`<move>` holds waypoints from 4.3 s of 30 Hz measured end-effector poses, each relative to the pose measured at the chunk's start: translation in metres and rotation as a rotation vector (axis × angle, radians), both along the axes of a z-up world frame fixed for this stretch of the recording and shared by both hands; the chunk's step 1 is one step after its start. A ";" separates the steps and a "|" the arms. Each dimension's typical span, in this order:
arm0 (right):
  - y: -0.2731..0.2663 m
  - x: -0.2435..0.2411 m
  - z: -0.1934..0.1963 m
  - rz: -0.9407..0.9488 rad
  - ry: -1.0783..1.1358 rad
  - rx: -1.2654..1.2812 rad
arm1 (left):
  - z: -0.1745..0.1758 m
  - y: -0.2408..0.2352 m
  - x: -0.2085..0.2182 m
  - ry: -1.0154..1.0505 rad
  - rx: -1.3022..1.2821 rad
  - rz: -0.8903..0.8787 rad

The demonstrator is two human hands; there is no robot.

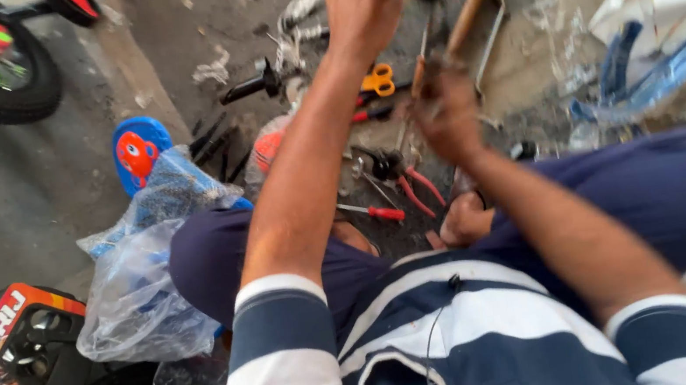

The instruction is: The person sits on the floor and assembles a bicycle handlebar stem. They use pliers to remove a plastic bag, a hammer to tap the stem, and a screwdriver to tighten bolts on the stem.

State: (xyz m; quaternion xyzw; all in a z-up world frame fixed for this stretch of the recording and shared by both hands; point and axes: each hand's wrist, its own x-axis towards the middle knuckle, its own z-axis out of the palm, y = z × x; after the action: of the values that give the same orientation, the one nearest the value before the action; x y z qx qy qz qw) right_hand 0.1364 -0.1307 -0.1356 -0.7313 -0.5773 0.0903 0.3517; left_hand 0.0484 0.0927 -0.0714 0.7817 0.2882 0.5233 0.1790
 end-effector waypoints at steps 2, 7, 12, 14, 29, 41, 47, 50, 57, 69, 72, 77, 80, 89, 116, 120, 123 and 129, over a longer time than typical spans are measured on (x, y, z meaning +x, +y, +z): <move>-0.013 -0.020 -0.046 0.235 -0.150 -0.686 | 0.008 0.007 -0.023 -0.001 -0.105 -0.236; -0.057 -0.033 -0.085 0.464 -0.193 -0.890 | 0.030 -0.017 -0.061 -0.474 -0.830 -0.503; -0.058 -0.044 -0.064 0.465 -0.015 -0.865 | 0.062 -0.034 -0.122 -0.342 -0.716 -0.361; -0.057 -0.047 -0.047 0.483 -0.120 -0.784 | 0.081 -0.046 -0.148 -0.213 -0.826 -0.399; -0.076 -0.012 0.046 -0.050 1.452 -0.527 | 0.112 -0.085 -0.171 0.220 -0.567 -0.464; -0.134 -0.040 0.319 0.485 1.033 0.280 | 0.101 -0.097 -0.158 0.403 -0.314 -0.396; -0.099 -0.072 0.301 0.379 0.652 -0.050 | 0.098 -0.107 -0.155 0.536 -0.281 -0.360; -0.104 -0.064 0.299 0.335 0.918 -0.135 | 0.103 -0.108 -0.158 0.544 -0.246 -0.344; -0.109 -0.058 0.278 0.392 0.643 0.327 | 0.107 -0.108 -0.158 0.461 -0.278 -0.399; -0.103 -0.051 0.287 0.491 0.257 0.274 | 0.107 -0.109 -0.155 0.438 -0.289 -0.483; -0.104 -0.043 0.279 0.204 0.347 -0.515 | 0.106 -0.112 -0.152 0.466 -0.239 -0.462; -0.121 -0.031 0.293 0.482 0.791 0.227 | 0.100 -0.113 -0.151 0.418 -0.225 -0.482; -0.109 -0.043 0.292 0.523 0.547 0.308 | 0.101 -0.110 -0.150 0.413 -0.260 -0.495; -0.131 -0.043 0.264 0.369 0.641 -0.033 | 0.097 -0.110 -0.146 0.418 -0.233 -0.484; -0.119 -0.063 0.301 0.512 1.169 0.428 | 0.096 -0.110 -0.149 0.404 -0.267 -0.519; -0.113 -0.056 0.291 0.384 0.451 -0.252 | 0.093 -0.114 -0.146 0.464 -0.224 -0.526; -0.118 -0.051 0.298 0.448 0.749 0.085 | 0.087 -0.117 -0.147 0.482 -0.218 -0.512; -0.103 -0.054 0.290 0.510 0.424 0.102 | 0.095 -0.117 -0.145 0.410 -0.213 -0.596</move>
State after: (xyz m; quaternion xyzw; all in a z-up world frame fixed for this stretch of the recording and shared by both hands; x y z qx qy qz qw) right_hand 0.0822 -0.2338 0.1547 -0.5097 -0.6595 0.2966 0.4661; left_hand -0.0970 -0.0244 0.0240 0.8967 0.1310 0.2480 0.3423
